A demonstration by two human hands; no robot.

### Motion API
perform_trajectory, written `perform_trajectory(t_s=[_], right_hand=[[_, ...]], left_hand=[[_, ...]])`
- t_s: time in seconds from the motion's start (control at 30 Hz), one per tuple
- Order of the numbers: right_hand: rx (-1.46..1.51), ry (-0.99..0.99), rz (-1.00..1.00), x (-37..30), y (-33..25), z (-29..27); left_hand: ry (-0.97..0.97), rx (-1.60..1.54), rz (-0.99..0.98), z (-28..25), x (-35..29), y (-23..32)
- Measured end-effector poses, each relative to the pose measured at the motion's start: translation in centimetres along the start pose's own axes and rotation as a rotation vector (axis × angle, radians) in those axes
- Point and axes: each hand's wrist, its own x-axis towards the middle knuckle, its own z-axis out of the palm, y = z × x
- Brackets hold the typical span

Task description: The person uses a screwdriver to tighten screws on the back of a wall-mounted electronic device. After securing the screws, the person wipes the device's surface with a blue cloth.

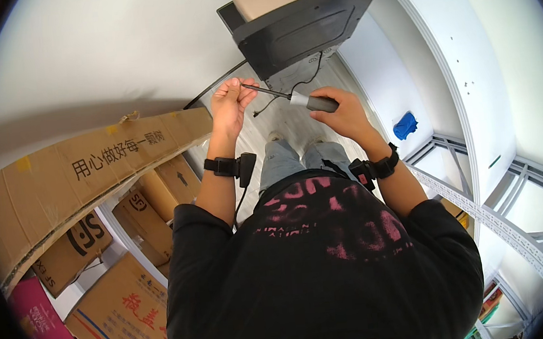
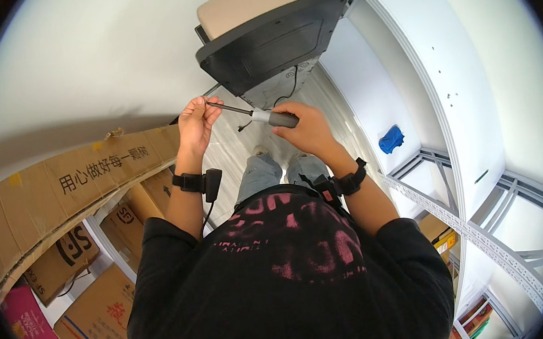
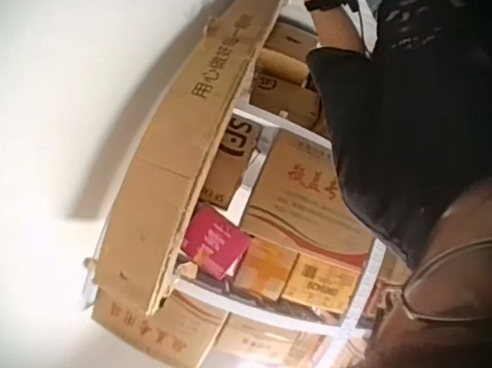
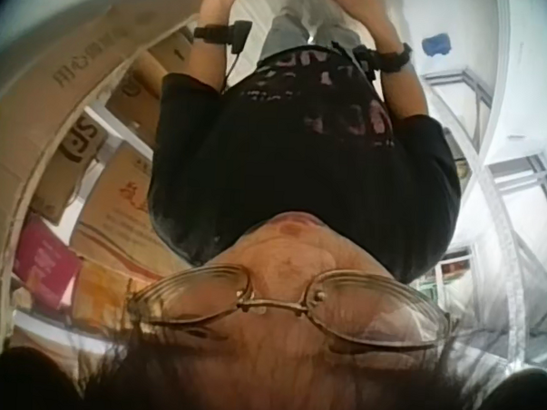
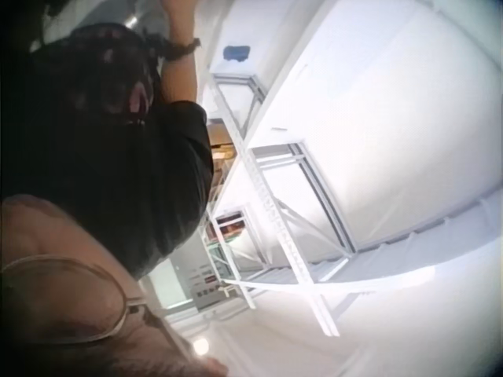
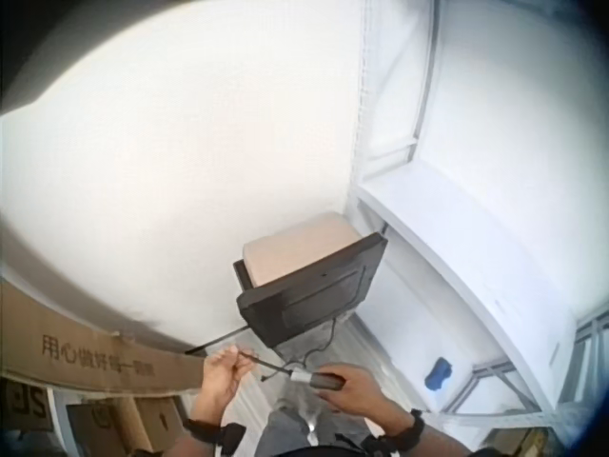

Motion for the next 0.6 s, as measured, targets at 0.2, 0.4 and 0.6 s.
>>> perform_trajectory(t_s=[0.2,0.4,0.6], right_hand=[[-0.035,0.006,-0.037,-1.0,0.9,-1.1],[0.028,-0.027,0.028,-2.1,0.8,-1.2],[0.053,0.03,0.076,-2.3,0.5,-0.5]], left_hand=[[0.068,0.117,0.037,0.9,-1.2,-0.4],[0.109,0.032,-0.006,0.6,-2.2,-1.1],[0.068,0.04,-0.026,0.4,-1.7,-0.6]])
